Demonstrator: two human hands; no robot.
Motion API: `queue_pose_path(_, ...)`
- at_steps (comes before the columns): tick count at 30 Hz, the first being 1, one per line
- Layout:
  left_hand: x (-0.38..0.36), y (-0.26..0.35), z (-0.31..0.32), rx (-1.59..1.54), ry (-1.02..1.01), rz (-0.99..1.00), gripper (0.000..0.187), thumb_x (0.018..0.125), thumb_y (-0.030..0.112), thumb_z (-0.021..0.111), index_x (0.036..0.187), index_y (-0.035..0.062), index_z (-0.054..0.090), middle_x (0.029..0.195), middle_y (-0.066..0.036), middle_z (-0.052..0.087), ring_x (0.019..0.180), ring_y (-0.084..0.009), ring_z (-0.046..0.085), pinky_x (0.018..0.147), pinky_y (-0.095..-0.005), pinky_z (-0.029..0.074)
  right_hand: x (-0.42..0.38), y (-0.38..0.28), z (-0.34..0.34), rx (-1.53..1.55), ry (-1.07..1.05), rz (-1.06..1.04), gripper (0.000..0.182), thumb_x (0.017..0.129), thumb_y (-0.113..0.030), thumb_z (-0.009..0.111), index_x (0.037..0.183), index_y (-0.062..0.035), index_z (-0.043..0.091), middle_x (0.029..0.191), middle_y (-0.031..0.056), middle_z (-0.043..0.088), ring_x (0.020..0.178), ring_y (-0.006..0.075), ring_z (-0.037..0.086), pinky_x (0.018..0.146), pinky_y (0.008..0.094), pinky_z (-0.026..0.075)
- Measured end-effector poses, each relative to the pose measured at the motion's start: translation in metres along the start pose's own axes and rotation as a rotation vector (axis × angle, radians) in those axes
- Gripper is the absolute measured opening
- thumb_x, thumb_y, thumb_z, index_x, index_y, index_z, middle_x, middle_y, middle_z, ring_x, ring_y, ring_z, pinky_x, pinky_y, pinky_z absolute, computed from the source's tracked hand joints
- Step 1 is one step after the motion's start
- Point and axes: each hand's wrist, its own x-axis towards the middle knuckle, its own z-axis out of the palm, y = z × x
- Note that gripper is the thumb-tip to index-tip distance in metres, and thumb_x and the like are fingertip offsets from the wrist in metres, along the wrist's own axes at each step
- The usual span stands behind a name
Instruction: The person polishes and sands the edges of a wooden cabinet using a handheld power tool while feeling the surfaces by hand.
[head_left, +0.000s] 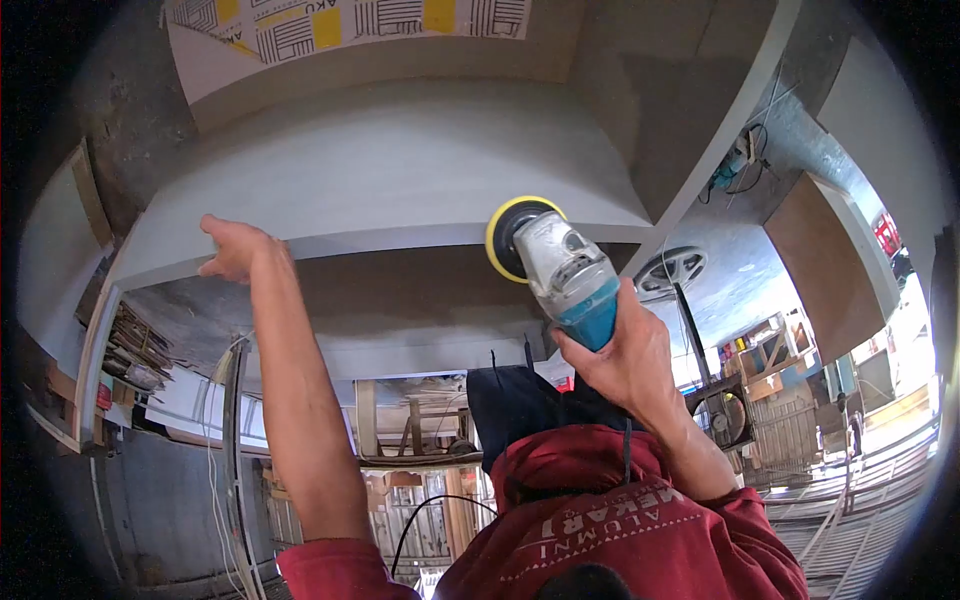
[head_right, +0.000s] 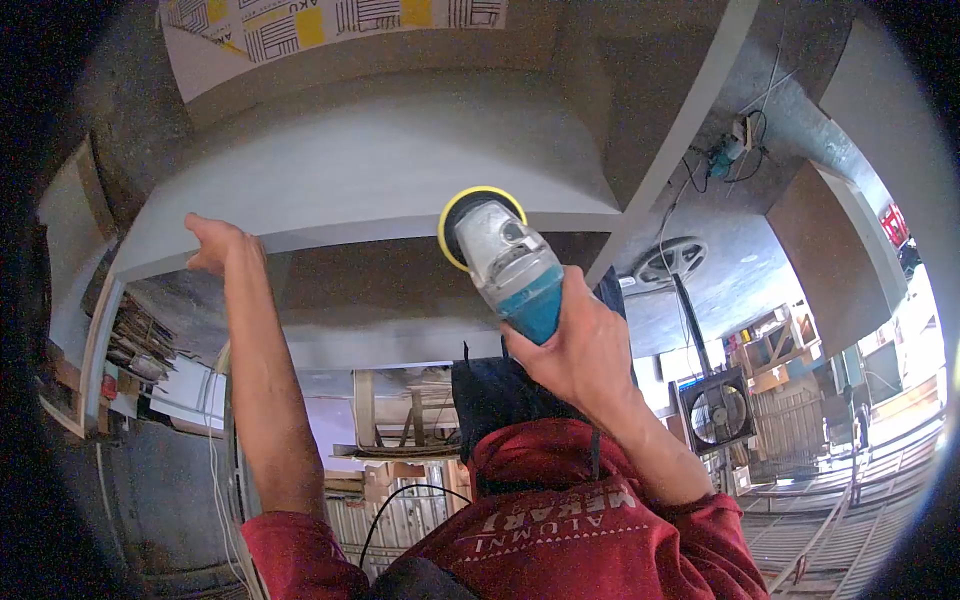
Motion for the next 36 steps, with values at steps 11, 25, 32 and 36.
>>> queue_pose_path(11,-0.002,-0.005,-0.002,0.076,0.037,0.021,0.103,0.086,0.053,0.062,0.165,0.0031,0.019,0.145,-0.033,0.052,0.127,-0.0486,0.059,0.103,-0.0555,0.052,0.007,-0.057,0.029,-0.003,-0.087,-0.133,0.056,0.079,-0.033,0.084,0.109,-0.0007,0.049,0.085,0.0231,0.068,0.078,0.0443,0.072,0.067,0.0495,0.059)
queue_pose_path(25,-0.013,0.001,-0.007,-0.020,-0.001,0.003,0.104,0.085,0.056,0.062,0.166,0.0092,0.018,0.149,-0.032,0.051,0.130,-0.0474,0.057,0.104,-0.0554,0.051,-0.031,0.049,-0.021,0.090,0.093,0.114,0.062,0.077,-0.033,0.087,0.112,0.0031,0.051,0.087,0.0306,0.069,0.084,0.0524,0.069,0.071,0.0540,0.056)
queue_pose_path(32,-0.011,-0.001,-0.004,-0.142,-0.045,0.036,0.103,0.082,0.056,0.065,0.163,0.0093,0.023,0.148,-0.025,0.055,0.123,-0.0427,0.062,0.100,-0.0552,0.053,-0.065,0.107,-0.035,0.312,0.119,0.195,0.064,0.078,-0.024,0.087,0.125,0.0032,0.053,0.104,0.0252,0.073,0.100,0.0445,0.073,0.086,0.0451,0.057)
queue_pose_path(36,0.025,-0.005,0.009,-0.255,-0.083,0.092,0.101,0.081,0.052,0.069,0.161,0.0073,0.024,0.146,-0.023,0.056,0.119,-0.0415,0.064,0.097,-0.0533,0.055,-0.093,0.142,-0.018,0.420,0.120,0.082,0.065,0.076,-0.022,0.088,0.125,0.0022,0.054,0.106,0.0235,0.073,0.101,0.0393,0.074,0.087,0.0419,0.056)
